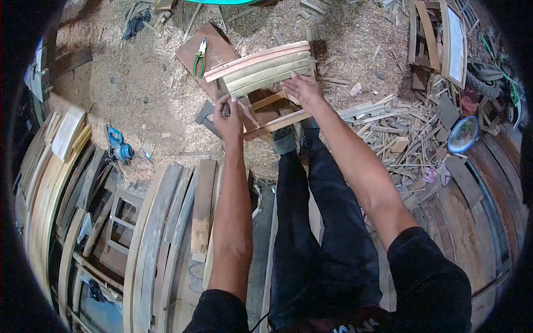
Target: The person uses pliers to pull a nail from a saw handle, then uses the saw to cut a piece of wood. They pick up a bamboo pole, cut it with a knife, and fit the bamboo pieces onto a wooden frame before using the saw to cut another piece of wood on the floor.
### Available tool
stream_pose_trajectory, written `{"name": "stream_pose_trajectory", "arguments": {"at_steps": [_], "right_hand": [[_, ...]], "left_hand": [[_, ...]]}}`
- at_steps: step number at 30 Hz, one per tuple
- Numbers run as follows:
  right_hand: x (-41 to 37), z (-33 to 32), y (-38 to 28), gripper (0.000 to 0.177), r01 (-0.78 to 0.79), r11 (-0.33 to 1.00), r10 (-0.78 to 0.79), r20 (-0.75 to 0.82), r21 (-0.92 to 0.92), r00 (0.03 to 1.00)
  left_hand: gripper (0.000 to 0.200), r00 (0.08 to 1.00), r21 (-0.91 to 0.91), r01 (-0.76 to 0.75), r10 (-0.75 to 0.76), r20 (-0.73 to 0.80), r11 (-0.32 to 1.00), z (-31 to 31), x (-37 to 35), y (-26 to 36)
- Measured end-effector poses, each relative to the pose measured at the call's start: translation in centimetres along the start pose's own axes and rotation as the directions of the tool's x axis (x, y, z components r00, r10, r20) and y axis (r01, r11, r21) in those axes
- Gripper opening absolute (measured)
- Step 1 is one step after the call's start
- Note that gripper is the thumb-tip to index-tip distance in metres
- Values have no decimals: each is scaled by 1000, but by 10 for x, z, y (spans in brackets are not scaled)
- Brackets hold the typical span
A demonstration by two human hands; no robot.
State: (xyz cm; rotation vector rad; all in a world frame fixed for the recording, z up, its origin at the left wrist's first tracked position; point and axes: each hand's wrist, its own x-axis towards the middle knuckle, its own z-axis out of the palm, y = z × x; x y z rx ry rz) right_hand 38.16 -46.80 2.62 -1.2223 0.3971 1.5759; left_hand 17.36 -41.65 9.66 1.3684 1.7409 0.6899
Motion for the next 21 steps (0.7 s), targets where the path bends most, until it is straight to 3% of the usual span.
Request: {"name": "stream_pose_trajectory", "arguments": {"at_steps": [11, 21], "right_hand": [[6, -7, 3, 28, 1, 1000, -1, -11, 0, 1000], [2, -5, 1, 26, -3, 999, 2, -16, -41, 1000]], "left_hand": [[15, 996, -84, 89, -88, 16, 992, 0, 3, -2], [15, 998, -59, 57, -55, 39, 997, -3, 5, -5]]}}
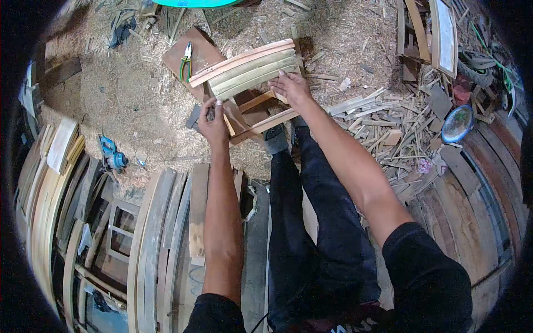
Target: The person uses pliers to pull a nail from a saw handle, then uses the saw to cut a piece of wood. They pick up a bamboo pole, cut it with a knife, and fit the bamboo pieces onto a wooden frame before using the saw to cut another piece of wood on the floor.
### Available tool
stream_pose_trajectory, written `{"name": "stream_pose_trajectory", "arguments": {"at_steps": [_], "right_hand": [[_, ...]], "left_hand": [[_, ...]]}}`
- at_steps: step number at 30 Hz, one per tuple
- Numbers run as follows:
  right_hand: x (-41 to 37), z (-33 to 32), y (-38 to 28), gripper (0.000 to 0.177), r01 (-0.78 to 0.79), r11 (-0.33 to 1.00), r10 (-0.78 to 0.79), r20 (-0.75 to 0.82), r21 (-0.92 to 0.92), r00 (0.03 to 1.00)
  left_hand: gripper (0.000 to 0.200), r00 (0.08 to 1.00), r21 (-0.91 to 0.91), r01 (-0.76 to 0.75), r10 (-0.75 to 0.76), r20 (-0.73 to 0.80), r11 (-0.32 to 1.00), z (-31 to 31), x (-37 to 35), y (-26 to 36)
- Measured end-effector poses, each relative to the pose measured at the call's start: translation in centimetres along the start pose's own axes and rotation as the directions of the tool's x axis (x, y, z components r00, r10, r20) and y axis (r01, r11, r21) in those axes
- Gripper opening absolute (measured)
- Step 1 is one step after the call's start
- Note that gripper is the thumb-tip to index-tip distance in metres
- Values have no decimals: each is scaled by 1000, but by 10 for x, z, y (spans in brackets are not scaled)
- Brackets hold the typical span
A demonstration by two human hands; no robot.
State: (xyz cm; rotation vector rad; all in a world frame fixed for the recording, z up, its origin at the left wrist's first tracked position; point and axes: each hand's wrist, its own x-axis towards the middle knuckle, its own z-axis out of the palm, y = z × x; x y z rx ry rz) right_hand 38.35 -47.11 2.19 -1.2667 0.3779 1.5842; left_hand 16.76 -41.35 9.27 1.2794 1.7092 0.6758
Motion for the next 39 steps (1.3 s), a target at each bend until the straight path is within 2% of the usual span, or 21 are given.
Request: {"name": "stream_pose_trajectory", "arguments": {"at_steps": [3, 6, 9, 12, 15, 18, 23, 30, 33, 35, 39], "right_hand": [[-2, 2, 1, 26, 6, 1000, -6, -15, -6, 1000], [-6, 9, -2, 26, 11, 1000, -12, -59, -16, 998], [-4, 9, 1, 26, 43, 999, -42, -67, 1, 997], [1, 7, 8, 26, 83, 996, -79, -74, 44, 994], [0, 6, 10, 27, 85, 995, -82, -65, 50, 995], [-1, 7, 8, 26, 70, 997, -68, -73, 24, 995], [-2, 8, 6, 26, 45, 999, -44, -106, 15, 993], [-3, 5, 6, 27, 59, 998, -59, -66, -7, 996], [-1, 5, 7, 27, 59, 998, -59, -70, 0, 996], [-2, 5, 6, 26, 55, 998, -54, -80, 3, 995], [-4, 1, 5, 25, 62, 998, -62, -24, 9, 998]], "left_hand": [[15, 1000, 40, -20, 21, -14, 999, 0, 0, -4], [15, 995, -9, -71, 70, -71, 997, 4, 1, -9], [16, 998, 4, -59, 59, -15, 998, 1, -1, 0], [15, 998, -26, 69, -69, 13, 997, -1, -3, 11], [15, 1000, 7, 3, -3, -7, 1000, 0, -2, 10], [15, 999, -64, -32, 30, -28, 997, 2, -3, 8], [16, 1000, 5, -16, 16, -15, 1000, 0, -2, 13], [18, 999, -26, 40, -40, 25, 999, -3, -1, 4], [18, 1000, -2, 0, 0, 12, 1000, -2, 0, 0], [18, 999, 13, 30, -30, 10, 999, -2, 0, 1], [17, 999, 79, 22, -25, 42, 997, -4, 1, -3]]}}
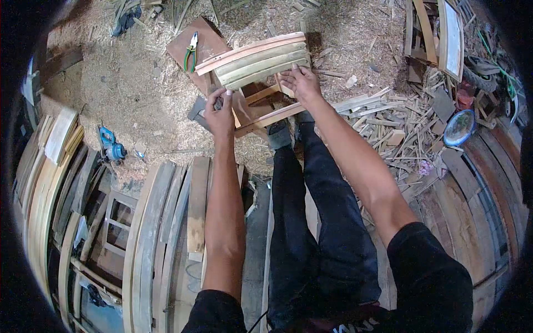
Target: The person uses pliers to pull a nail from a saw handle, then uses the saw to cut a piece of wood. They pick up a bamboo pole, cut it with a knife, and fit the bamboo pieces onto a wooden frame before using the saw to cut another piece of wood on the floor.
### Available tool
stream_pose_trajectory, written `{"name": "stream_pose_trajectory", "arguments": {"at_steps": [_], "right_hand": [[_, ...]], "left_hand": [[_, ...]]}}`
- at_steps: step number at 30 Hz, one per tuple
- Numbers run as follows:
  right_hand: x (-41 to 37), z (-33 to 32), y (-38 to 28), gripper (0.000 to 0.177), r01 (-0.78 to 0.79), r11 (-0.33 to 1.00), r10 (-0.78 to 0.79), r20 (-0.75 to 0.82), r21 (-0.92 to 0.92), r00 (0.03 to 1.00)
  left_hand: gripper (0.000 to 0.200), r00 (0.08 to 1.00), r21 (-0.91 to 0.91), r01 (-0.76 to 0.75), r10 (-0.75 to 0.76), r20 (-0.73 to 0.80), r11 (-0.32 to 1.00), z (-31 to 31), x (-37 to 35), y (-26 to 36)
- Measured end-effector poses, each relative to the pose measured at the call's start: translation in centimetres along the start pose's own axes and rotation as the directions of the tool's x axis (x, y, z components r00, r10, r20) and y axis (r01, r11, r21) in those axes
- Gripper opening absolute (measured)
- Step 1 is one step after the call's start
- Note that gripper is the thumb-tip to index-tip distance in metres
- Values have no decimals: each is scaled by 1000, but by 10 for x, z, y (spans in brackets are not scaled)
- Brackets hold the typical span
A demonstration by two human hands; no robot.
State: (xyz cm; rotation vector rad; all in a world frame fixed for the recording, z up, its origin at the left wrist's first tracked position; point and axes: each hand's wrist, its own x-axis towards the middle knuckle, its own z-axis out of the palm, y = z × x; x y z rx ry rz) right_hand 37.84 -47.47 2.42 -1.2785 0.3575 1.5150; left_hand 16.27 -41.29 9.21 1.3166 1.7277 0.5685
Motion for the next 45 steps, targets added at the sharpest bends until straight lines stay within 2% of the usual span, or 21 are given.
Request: {"name": "stream_pose_trajectory", "arguments": {"at_steps": [3, 8, 12, 20, 30, 33, 35, 39, 41, 43, 45], "right_hand": [[2, -3, 0, 25, 2, 1000, -2, 0, -25, 1000], [5, -5, 0, 26, -16, 996, 13, -36, -92, 999], [7, -7, 2, 26, 21, 997, -23, -25, -69, 999], [7, -4, 0, 26, 11, 995, -14, -30, -104, 999], [7, 1, -2, 22, 8, 1000, -8, -41, 4, 999], [0, 8, -9, 21, -23, 999, 26, -54, 46, 998], [-5, 10, -15, 21, -46, 998, 49, -53, 47, 997], [-15, 5, -15, 19, 18, 1000, -18, 18, 10, 1000], [-33, 13, -19, 20, 38, 998, -39, 14, 48, 999], [-57, 19, -20, 20, 82, 996, -82, 15, 43, 996], [-88, 24, -18, 21, 103, 995, -103, 11, -5, 995]], "left_hand": [[17, 997, 1, -77, 77, -24, 997, 4, -2, 1], [16, 1000, -71, 2, -3, -19, 998, 4, -1, -4], [17, 998, -69, 58, -59, -20, 996, 5, -2, 3], [18, 999, -49, -18, 16, -36, 999, 6, 1, 1], [16, 999, -43, -50, 51, 17, 998, 3, 1, 10], [15, 1000, -103, -28, 29, 6, 994, 4, 1, 8], [15, 999, -92, 42, -40, 26, 995, 3, 2, 8], [16, 990, -160, 137, -129, 63, 978, -8, 0, 11], [16, 991, -93, 105, -97, 88, 990, -20, -5, 11], [16, 992, 14, -54, 52, 113, 998, -36, -22, 33], [18, 973, 138, -164, 137, 186, 977, -56, -48, 58]]}}
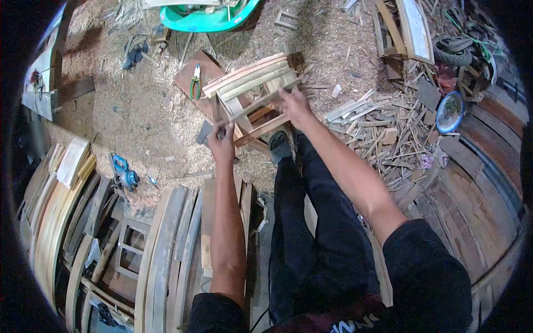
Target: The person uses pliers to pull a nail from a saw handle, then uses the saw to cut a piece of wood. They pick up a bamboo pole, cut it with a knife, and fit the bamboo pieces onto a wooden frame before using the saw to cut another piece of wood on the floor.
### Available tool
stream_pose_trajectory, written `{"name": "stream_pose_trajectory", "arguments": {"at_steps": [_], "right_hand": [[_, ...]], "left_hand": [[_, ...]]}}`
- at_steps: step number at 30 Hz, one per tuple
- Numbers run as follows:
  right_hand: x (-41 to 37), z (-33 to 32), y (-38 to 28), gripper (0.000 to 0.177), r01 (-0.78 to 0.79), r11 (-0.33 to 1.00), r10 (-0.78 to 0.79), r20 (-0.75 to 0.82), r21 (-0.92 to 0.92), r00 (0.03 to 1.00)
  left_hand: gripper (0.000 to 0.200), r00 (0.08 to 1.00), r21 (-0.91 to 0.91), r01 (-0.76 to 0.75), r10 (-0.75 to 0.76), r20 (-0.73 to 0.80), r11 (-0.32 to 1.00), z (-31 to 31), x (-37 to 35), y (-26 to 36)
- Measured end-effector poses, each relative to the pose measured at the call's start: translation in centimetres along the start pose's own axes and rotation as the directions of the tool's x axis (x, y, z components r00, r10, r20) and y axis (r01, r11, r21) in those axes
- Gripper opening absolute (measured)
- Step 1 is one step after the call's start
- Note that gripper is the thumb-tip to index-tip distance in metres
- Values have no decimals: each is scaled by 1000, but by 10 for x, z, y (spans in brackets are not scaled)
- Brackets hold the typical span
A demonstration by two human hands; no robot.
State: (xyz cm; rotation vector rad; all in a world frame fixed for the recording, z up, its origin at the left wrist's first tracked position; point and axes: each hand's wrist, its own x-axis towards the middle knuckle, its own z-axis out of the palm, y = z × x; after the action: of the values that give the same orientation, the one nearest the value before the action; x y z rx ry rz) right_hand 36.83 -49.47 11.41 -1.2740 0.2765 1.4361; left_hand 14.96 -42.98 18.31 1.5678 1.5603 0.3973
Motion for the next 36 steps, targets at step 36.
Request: {"name": "stream_pose_trajectory", "arguments": {"at_steps": [36], "right_hand": [[-570, 83, -136, 38, 54, 991, -16, 298, -120, 954]], "left_hand": [[32, 813, -585, 375, 48, 580, 719, -170, -295, 335]]}}
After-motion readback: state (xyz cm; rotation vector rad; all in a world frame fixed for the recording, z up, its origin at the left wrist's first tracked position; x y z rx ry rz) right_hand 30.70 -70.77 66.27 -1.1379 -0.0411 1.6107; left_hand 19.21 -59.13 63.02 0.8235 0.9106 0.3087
